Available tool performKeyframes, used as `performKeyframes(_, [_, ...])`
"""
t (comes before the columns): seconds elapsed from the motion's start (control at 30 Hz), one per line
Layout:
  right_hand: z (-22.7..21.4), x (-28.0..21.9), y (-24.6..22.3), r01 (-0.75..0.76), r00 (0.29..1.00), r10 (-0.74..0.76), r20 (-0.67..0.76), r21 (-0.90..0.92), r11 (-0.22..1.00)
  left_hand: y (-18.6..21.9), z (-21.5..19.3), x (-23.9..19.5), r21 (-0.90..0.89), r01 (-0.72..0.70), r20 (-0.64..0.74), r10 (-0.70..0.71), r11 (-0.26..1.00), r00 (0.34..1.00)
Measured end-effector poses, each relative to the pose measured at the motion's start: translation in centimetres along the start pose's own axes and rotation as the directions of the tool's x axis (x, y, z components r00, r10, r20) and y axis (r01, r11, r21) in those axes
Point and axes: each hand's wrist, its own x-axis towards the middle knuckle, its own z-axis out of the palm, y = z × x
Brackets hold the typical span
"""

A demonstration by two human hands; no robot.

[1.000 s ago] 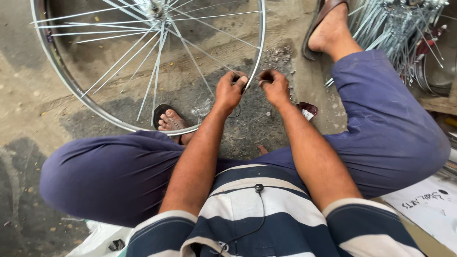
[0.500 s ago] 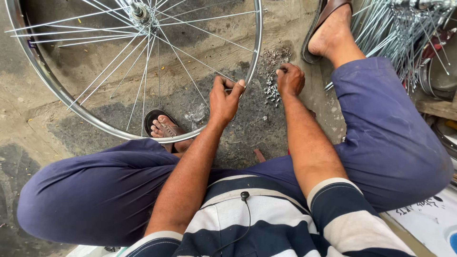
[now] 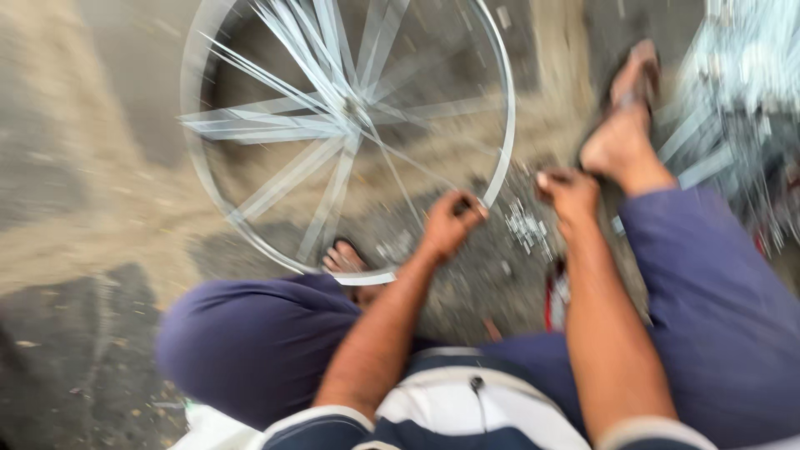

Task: The person is assembling a bicycle wheel by inserting spokes into the rim and hub, then securing them with nipples. The person works methodically around the wheel, inserting each spoke and tightening the corresponding nipple by hand.

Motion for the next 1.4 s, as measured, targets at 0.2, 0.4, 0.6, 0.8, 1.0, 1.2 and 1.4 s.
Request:
performKeyframes(0.2, [4.1,-6.1,-3.7,-0.001,0.933,0.042,0.357,-0.112,0.994,-1.0,0.2,0.4,-0.17,-0.034,0.1,0.051,0.985,0.994])
performKeyframes(0.4, [6.9,-8.5,-5.0,0.019,0.956,-0.004,0.294,-0.048,0.999,0.4,-0.3,0.6,0.019,-0.081,0.099,0.079,0.996,0.992])
performKeyframes(0.6, [8.0,-10.9,-6.6,0.482,0.869,-0.332,0.368,-0.474,0.736,1.3,0.0,0.0,-0.102,-0.037,0.106,0.047,0.994,0.993])
performKeyframes(0.8, [3.2,-4.9,-2.8,0.321,0.947,-0.213,0.242,-0.642,0.697,-1.5,-0.4,0.2,0.123,-0.192,0.097,0.181,0.974,0.979])
performKeyframes(1.0, [-5.6,0.6,4.4,-0.036,0.921,-0.228,-0.317,-0.651,0.758,-1.2,-0.7,0.6,-0.331,0.092,0.181,-0.033,0.939,0.983])
performKeyframes(1.2, [-5.5,2.2,9.6,-0.131,0.905,-0.246,-0.348,-0.776,0.617,0.0,-0.9,-0.1,-0.283,0.099,0.189,-0.045,0.954,0.981])
performKeyframes(1.4, [-1.8,3.3,7.6,-0.173,0.926,-0.26,-0.274,-0.92,0.351,0.4,-0.6,-0.2,-0.202,0.09,0.154,-0.059,0.975,0.986])
